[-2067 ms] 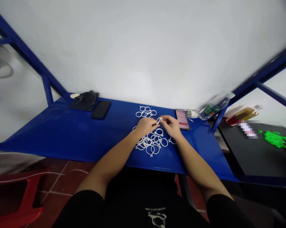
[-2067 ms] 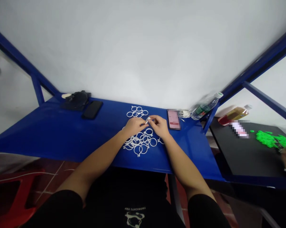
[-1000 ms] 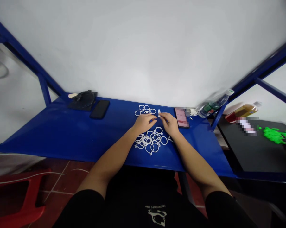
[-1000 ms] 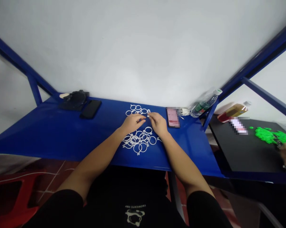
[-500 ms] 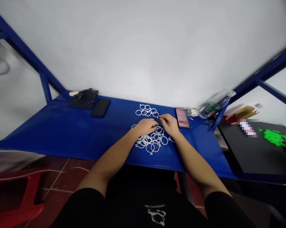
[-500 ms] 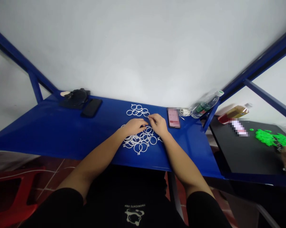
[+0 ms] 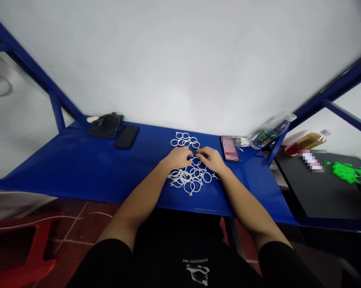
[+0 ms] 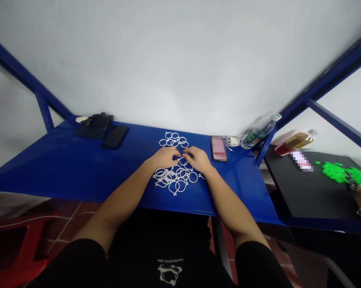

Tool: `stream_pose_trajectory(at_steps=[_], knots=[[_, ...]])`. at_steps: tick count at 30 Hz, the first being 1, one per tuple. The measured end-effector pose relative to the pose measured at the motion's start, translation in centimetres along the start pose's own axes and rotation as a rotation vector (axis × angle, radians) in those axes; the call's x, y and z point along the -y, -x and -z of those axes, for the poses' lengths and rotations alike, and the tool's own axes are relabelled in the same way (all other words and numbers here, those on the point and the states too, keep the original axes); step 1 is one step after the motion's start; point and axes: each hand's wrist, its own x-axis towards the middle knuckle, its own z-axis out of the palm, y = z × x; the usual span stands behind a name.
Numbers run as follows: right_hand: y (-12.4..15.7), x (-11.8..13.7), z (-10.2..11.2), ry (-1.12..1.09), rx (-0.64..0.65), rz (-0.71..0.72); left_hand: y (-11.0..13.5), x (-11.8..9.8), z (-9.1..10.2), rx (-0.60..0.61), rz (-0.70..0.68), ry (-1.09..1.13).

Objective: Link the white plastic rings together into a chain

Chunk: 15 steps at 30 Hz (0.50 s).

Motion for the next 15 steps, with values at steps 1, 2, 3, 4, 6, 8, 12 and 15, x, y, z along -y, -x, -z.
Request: stream_pose_trajectory(at_steps=[1,2,3,4,6,8,12,15], knots=[[0.0,0.0,0.0,0.0,0.005,0.003,0.0,0.0,0.0,0.017,-0.008,-0.003],[0.0,0.0,0.1,-0.001,0.008,0.005,0.0,-0.1,-0.1,0.022,-0.017,-0.005],[0.0,0.1,0.1,-0.002,0.011,0.006,0.0,-0.1,-0.2,0.02,-0.027,-0.008],[0.0,0.1,0.1,-0.004,0.018,0.006,0.0,-0.2,-0.3,0.011,-0.036,-0.01],[-0.1,0.3,0.2,-0.006,0.046,0.008,-0.1,-0.3,-0.4,-0.04,-0.035,-0.005],[-0.2,0.3,0.3,-0.004,0.077,0.014,-0.3,-0.4,-0.5,-0.124,-0.021,0.015],[-0.1,0.3,0.2,0.007,0.046,0.014,-0.6,-0.3,-0.9,-0.272,-0.037,0.067],[0.0,0.1,0.0,0.011,-0.016,0.005,-0.9,0.0,-1.4,-0.31,-0.1,0.086]])
